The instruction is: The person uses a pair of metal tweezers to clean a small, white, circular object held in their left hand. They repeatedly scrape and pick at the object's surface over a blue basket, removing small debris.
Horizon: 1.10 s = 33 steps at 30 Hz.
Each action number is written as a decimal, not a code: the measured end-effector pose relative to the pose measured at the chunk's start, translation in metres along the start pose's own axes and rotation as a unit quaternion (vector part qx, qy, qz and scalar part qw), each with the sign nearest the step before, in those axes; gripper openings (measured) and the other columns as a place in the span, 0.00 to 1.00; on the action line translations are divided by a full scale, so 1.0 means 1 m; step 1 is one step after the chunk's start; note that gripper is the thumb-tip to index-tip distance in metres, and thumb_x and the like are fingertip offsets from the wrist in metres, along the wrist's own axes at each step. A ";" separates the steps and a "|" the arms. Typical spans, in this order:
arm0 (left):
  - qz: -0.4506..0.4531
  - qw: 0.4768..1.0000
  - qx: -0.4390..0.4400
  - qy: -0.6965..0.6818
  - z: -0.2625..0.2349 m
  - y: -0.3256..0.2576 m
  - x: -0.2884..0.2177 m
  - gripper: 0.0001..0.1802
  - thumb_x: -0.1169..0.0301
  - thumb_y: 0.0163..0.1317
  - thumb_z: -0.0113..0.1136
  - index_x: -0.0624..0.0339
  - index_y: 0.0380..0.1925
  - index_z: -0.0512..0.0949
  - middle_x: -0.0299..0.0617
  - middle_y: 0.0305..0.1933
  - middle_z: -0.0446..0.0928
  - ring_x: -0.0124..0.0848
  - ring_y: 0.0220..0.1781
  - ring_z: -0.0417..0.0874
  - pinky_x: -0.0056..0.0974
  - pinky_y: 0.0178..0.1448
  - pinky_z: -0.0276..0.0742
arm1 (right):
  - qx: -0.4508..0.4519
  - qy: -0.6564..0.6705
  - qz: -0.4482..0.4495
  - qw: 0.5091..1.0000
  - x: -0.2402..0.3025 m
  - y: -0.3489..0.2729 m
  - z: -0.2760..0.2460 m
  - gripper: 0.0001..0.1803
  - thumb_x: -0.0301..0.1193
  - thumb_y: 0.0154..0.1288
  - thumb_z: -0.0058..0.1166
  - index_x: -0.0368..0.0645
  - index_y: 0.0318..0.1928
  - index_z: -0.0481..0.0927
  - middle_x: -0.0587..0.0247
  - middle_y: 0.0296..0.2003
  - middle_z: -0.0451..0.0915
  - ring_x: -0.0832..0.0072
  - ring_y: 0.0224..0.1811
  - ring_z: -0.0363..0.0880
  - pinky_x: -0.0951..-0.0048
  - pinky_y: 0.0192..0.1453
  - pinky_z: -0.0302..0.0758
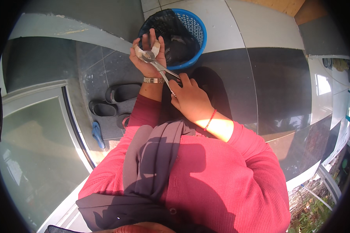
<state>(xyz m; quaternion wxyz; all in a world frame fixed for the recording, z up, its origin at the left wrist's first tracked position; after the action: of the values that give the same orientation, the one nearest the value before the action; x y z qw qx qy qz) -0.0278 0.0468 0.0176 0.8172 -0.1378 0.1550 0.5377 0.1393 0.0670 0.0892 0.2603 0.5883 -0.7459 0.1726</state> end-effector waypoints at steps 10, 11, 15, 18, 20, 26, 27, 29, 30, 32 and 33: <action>0.017 0.998 0.002 0.066 -0.007 0.004 -0.004 0.18 0.49 0.64 0.46 0.49 0.42 0.72 0.37 0.47 0.75 0.45 0.64 0.71 0.55 0.59 0.75 | -0.005 0.007 -0.020 1.000 -0.015 0.003 -0.003 0.26 0.30 0.54 0.57 0.43 0.54 0.66 0.51 0.51 0.69 0.58 0.43 0.77 0.61 0.39 0.79; 0.021 0.997 -0.001 0.072 -0.007 0.004 -0.005 0.18 0.49 0.64 0.46 0.49 0.41 0.72 0.37 0.47 0.75 0.44 0.64 0.71 0.55 0.60 0.75 | -0.010 0.026 -0.007 1.000 -0.019 0.003 -0.005 0.27 0.30 0.54 0.56 0.42 0.55 0.65 0.51 0.51 0.69 0.58 0.43 0.77 0.60 0.40 0.78; 0.042 0.994 0.002 0.106 0.001 0.001 -0.007 0.18 0.49 0.65 0.44 0.50 0.41 0.71 0.37 0.48 0.73 0.44 0.63 0.71 0.55 0.60 0.74 | -0.020 -0.028 0.071 0.997 -0.028 0.006 -0.012 0.29 0.31 0.54 0.54 0.42 0.58 0.65 0.52 0.50 0.71 0.58 0.47 0.75 0.58 0.46 0.74; 0.063 0.989 0.007 0.131 0.007 -0.001 -0.010 0.19 0.49 0.65 0.44 0.51 0.41 0.70 0.38 0.49 0.71 0.43 0.64 0.71 0.54 0.60 0.74 | -0.077 -0.064 0.063 0.993 -0.031 0.009 -0.016 0.25 0.37 0.58 0.54 0.42 0.55 0.68 0.52 0.45 0.74 0.59 0.42 0.77 0.60 0.41 0.76; 0.071 0.988 0.011 0.139 0.008 0.001 -0.009 0.18 0.50 0.66 0.44 0.51 0.42 0.69 0.39 0.49 0.69 0.43 0.64 0.70 0.55 0.60 0.73 | -0.091 -0.058 0.070 0.992 -0.037 0.013 -0.011 0.22 0.42 0.61 0.53 0.42 0.51 0.71 0.53 0.40 0.76 0.59 0.37 0.78 0.61 0.36 0.76; 0.071 0.985 -0.004 0.159 -0.001 0.009 -0.009 0.15 0.55 0.68 0.41 0.52 0.43 0.67 0.40 0.50 0.68 0.43 0.62 0.71 0.56 0.58 0.72 | -0.100 -0.039 0.075 0.991 -0.050 0.025 -0.004 0.20 0.48 0.66 0.49 0.42 0.40 0.72 0.56 0.25 0.77 0.58 0.27 0.81 0.62 0.26 0.76; 0.071 0.984 -0.008 0.164 -0.003 0.010 -0.009 0.15 0.55 0.68 0.40 0.52 0.43 0.67 0.40 0.50 0.68 0.43 0.62 0.72 0.55 0.58 0.72 | -0.084 -0.042 0.083 0.992 -0.052 0.027 -0.002 0.19 0.47 0.67 0.48 0.42 0.39 0.72 0.56 0.23 0.77 0.58 0.27 0.81 0.62 0.26 0.76; 0.063 0.983 -0.022 0.170 -0.007 0.013 -0.008 0.14 0.55 0.68 0.40 0.52 0.43 0.67 0.40 0.50 0.67 0.42 0.61 0.72 0.55 0.58 0.73 | -0.068 -0.028 0.100 0.992 -0.056 0.031 -0.002 0.19 0.47 0.67 0.48 0.42 0.38 0.71 0.56 0.21 0.76 0.55 0.27 0.81 0.61 0.27 0.76; 0.054 0.983 -0.032 0.171 -0.010 0.015 -0.007 0.14 0.55 0.68 0.40 0.52 0.43 0.67 0.40 0.50 0.67 0.42 0.61 0.72 0.55 0.58 0.73 | -0.060 -0.022 0.108 0.992 -0.058 0.033 -0.001 0.19 0.47 0.67 0.48 0.42 0.37 0.71 0.56 0.21 0.76 0.54 0.27 0.81 0.60 0.27 0.76; 0.034 0.985 -0.056 0.159 -0.016 0.016 -0.006 0.15 0.55 0.68 0.41 0.52 0.43 0.67 0.40 0.50 0.67 0.43 0.61 0.73 0.56 0.58 0.73 | -0.055 0.109 0.133 0.984 -0.063 0.033 0.001 0.18 0.45 0.67 0.49 0.41 0.36 0.70 0.53 0.23 0.76 0.52 0.28 0.80 0.59 0.29 0.75; 0.021 0.987 -0.069 0.145 -0.019 0.015 -0.005 0.15 0.55 0.68 0.42 0.52 0.43 0.67 0.39 0.50 0.68 0.43 0.61 0.73 0.56 0.57 0.73 | -0.052 0.173 0.145 0.973 -0.066 0.033 0.003 0.18 0.44 0.67 0.50 0.41 0.35 0.70 0.51 0.24 0.76 0.52 0.28 0.79 0.58 0.31 0.74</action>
<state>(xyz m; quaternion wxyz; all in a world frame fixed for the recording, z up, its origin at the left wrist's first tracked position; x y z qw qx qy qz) -0.0456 0.0411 0.0009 0.7628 -0.2670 0.2378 0.5387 0.1183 0.1258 0.0493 0.3878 0.4211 -0.7745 0.2691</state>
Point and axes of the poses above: each hand's wrist, its own y-axis towards the middle knuckle, its own z-axis out of the palm, x = y × z, the point moved 10 cm from there along y, towards the middle knuckle
